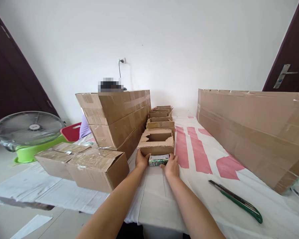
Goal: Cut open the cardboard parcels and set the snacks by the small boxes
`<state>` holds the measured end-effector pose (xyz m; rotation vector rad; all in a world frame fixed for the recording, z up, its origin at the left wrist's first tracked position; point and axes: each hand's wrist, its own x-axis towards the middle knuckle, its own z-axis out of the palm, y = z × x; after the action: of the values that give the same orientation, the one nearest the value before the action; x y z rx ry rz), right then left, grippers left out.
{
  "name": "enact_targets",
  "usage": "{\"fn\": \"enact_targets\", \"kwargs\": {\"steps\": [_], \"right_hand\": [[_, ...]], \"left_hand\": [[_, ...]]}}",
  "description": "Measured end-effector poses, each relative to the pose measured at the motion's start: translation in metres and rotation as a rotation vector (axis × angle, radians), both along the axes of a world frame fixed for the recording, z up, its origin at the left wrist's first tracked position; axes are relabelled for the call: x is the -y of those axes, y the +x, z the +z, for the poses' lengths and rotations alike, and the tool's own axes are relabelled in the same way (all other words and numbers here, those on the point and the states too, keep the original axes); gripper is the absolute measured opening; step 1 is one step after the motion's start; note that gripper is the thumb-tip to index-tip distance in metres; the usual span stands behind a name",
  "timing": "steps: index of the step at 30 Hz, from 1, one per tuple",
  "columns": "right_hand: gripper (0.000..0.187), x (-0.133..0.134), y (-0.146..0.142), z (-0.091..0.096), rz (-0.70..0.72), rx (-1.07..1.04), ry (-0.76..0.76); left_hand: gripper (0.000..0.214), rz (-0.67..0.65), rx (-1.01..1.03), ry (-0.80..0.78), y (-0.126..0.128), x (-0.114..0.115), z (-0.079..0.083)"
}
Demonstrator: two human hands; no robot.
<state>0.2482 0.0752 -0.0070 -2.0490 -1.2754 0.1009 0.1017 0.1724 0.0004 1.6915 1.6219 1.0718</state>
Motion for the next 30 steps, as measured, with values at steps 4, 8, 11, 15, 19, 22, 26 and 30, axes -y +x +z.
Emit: {"fn": "enact_targets", "kwargs": {"steps": [4, 8, 11, 15, 19, 22, 26, 30], "right_hand": [[0.059, -0.001, 0.0, -0.007, -0.01, 0.039, -0.005], [0.055, 0.006, 0.004, -0.015, 0.036, 0.081, 0.022], [0.058, 0.01, 0.006, -0.021, 0.072, 0.091, 0.053], [0.068, 0.015, 0.007, -0.03, 0.118, 0.085, 0.082], [0.074, 0.03, 0.003, -0.037, 0.163, 0.074, 0.089], [0.078, 0.043, -0.001, -0.038, 0.19, 0.058, 0.084], [0.079, 0.055, -0.003, -0.033, 0.215, 0.028, 0.065], [0.089, 0.073, -0.008, -0.024, 0.262, -0.02, 0.028]], "left_hand": [[0.058, 0.09, 0.013, 0.014, 0.002, -0.001, -0.003], [0.063, 0.096, 0.015, 0.043, 0.002, 0.019, -0.004], [0.063, -0.009, -0.013, 0.112, -0.009, 0.065, -0.004], [0.055, -0.43, -0.157, 0.5, -0.053, 0.14, 0.015], [0.044, -0.246, -0.447, 0.819, -0.123, 0.156, 0.062], [0.055, 0.224, -0.455, 0.578, -0.176, 0.125, 0.089], [0.058, 0.376, -0.285, 0.188, -0.226, 0.085, 0.088], [0.045, 0.252, -0.208, 0.205, -0.231, 0.087, 0.064]]}}
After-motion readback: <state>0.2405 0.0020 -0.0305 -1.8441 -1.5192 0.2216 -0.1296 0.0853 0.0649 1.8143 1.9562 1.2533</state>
